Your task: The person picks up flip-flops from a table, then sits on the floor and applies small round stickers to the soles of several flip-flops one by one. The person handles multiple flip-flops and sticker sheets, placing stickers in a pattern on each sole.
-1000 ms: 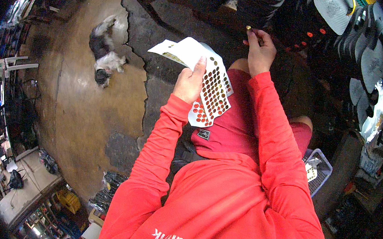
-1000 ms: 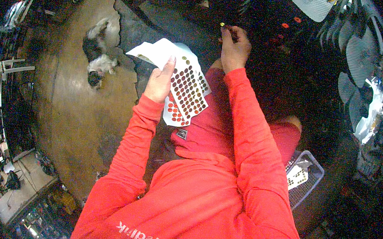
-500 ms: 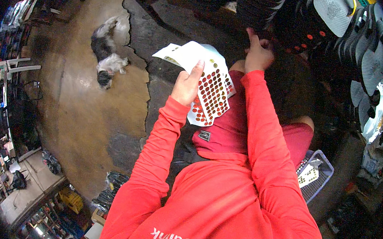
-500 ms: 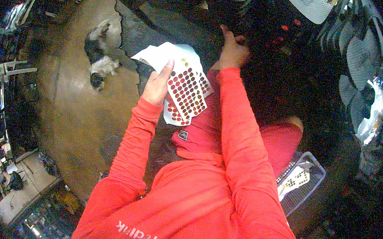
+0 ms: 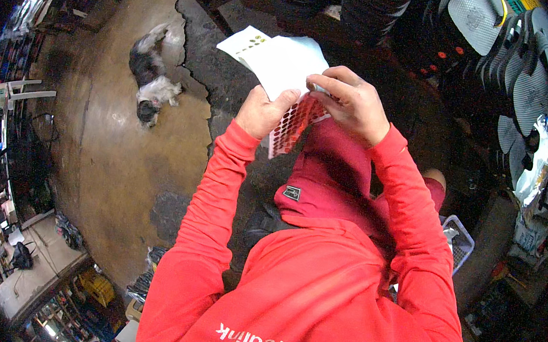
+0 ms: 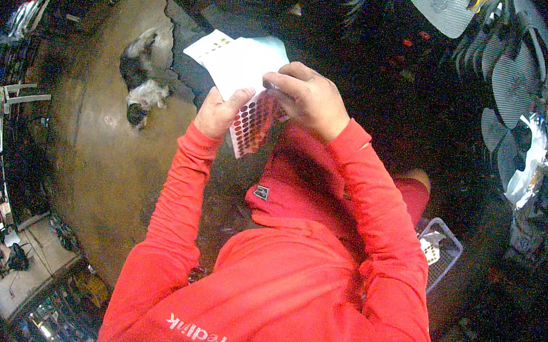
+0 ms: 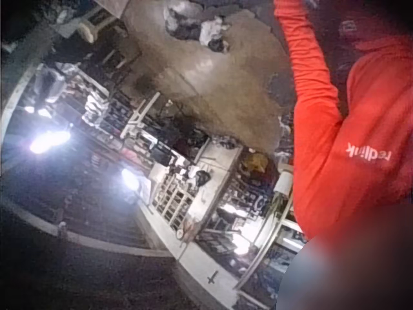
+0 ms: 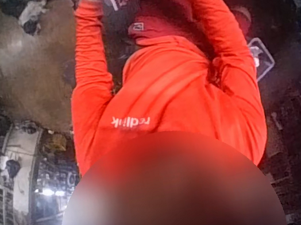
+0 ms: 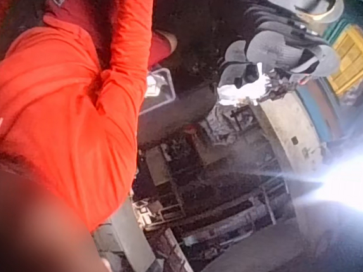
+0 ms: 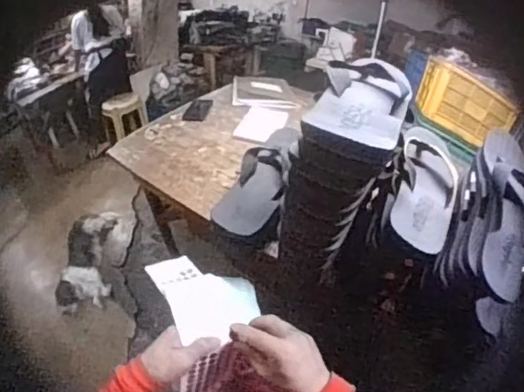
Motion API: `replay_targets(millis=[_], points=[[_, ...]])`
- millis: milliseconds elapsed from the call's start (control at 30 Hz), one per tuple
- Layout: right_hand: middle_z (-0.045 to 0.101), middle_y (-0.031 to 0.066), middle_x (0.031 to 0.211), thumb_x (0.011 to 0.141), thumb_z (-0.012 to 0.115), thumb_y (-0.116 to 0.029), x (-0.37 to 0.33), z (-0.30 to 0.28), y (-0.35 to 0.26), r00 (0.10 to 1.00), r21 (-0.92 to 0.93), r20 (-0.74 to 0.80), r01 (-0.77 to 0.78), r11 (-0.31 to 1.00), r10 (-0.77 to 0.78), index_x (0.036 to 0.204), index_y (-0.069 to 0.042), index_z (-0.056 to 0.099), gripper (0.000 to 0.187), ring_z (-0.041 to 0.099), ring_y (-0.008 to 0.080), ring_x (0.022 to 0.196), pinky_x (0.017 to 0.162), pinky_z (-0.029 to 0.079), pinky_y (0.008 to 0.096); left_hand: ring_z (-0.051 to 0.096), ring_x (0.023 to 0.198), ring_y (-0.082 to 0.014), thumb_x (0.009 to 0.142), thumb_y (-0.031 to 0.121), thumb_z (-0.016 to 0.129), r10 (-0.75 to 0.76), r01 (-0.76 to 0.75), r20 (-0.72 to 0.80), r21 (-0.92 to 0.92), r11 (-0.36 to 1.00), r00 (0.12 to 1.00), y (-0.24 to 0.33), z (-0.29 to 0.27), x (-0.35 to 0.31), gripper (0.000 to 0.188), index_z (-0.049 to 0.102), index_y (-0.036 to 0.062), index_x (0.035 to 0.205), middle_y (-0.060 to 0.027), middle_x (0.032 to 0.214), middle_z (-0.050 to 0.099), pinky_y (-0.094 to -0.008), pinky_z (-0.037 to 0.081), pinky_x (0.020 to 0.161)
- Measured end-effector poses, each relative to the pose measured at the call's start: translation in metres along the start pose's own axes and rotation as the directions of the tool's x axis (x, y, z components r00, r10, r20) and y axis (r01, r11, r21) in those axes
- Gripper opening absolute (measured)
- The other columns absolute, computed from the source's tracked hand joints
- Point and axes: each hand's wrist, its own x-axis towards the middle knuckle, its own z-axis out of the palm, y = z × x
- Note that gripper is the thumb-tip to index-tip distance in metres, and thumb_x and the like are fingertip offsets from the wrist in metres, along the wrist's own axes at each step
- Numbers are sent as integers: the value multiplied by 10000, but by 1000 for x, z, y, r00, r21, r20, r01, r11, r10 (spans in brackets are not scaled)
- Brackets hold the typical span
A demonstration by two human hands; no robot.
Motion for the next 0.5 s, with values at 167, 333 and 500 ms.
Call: replay_targets(millis=[167,333,500], points=[[638,88,973,763,684,-114,-1,-4,-2,996,-37,16,87,996,-86,1070,-142,658,309,646,304,866,699,547,381,622,843,-125,934,203,573,-106,110,59,-72,991,993,6,-3,-2,267,660,-31,1031,-45,944,683,-306,496,777],[645,108,982,756,686,-88,-6,-4,-8,993,-110,-28,109,988,-113,1028,-110,655,275,646,304,870,712,547,374,595,834,-94,949,241,565,-160,165,43,-212,963,986,6,6,-3,276,662,4,1054,-26,958,669,-280,470,748],[655,132,959,755,714,-40,-10,-4,-12,995,-158,-59,68,985,-78,978,-60,666,229,666,292,830,701,552,356,590,887,-99,961,244,547,-89,90,16,-249,964,996,8,15,1,288,648,4,1087,-35,991,663,-278,460,790]])
